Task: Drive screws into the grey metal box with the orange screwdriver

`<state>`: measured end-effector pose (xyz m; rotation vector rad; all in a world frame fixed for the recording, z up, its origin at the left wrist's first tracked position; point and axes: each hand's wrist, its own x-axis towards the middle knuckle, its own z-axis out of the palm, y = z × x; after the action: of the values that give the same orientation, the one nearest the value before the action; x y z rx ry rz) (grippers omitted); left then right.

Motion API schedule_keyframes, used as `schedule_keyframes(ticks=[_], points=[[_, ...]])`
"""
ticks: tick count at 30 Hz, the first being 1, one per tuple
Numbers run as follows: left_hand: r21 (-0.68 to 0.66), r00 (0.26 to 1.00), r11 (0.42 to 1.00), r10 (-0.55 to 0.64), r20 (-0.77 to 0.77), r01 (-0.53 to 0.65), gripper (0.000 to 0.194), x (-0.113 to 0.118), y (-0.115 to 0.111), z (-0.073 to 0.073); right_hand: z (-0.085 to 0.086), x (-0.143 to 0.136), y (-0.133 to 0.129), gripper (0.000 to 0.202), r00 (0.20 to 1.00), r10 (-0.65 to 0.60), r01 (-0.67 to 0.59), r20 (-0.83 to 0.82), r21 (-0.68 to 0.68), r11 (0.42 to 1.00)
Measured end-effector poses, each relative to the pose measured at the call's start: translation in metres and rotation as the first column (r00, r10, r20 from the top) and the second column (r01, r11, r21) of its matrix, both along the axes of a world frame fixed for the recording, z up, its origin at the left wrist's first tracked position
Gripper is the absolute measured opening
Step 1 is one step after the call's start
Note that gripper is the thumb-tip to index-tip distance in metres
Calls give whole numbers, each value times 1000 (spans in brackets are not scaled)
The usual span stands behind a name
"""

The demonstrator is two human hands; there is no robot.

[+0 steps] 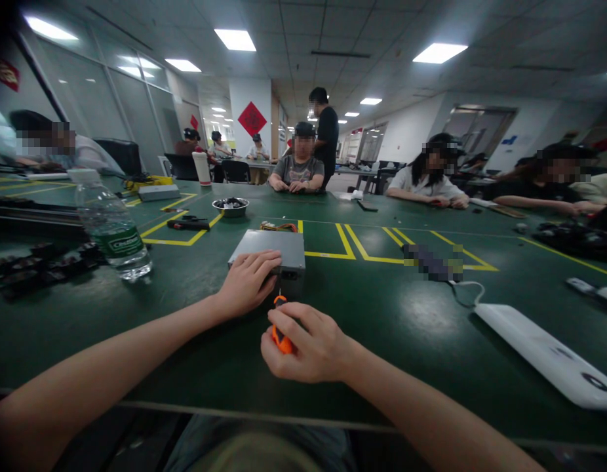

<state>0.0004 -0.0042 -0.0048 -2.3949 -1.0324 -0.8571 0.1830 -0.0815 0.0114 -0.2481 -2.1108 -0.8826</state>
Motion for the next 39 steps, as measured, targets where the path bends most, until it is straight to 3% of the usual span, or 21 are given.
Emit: schedule_keyframes(ticks=[8, 13, 19, 25, 31, 39], points=[[-4, 999, 1000, 25, 27, -25, 26, 2, 0, 1, -2, 2, 2, 15, 999, -38, 37, -30, -38, 999], [-13, 999, 999, 34, 38, -33, 25, 3, 1, 0, -2, 5, 1, 17, 999, 23, -21, 41, -52, 998], [-14, 998, 999, 42, 44, -41, 24, 4, 1, 0, -4, 6, 1, 11, 998, -63, 62, -10, -76, 995], [-19, 998, 999, 38, 50, -37, 24, 4, 1, -1, -3, 8, 2, 15, 998, 54, -52, 17, -95, 994], [-22, 998, 999, 35, 50, -34, 24, 4, 1, 1, -3, 6, -1, 14, 999, -41, 40, -13, -54, 998], [-24, 998, 999, 36, 53, -34, 24, 3, 1, 0, -1, 7, -1, 14, 998, 65, -62, 26, -83, 995]])
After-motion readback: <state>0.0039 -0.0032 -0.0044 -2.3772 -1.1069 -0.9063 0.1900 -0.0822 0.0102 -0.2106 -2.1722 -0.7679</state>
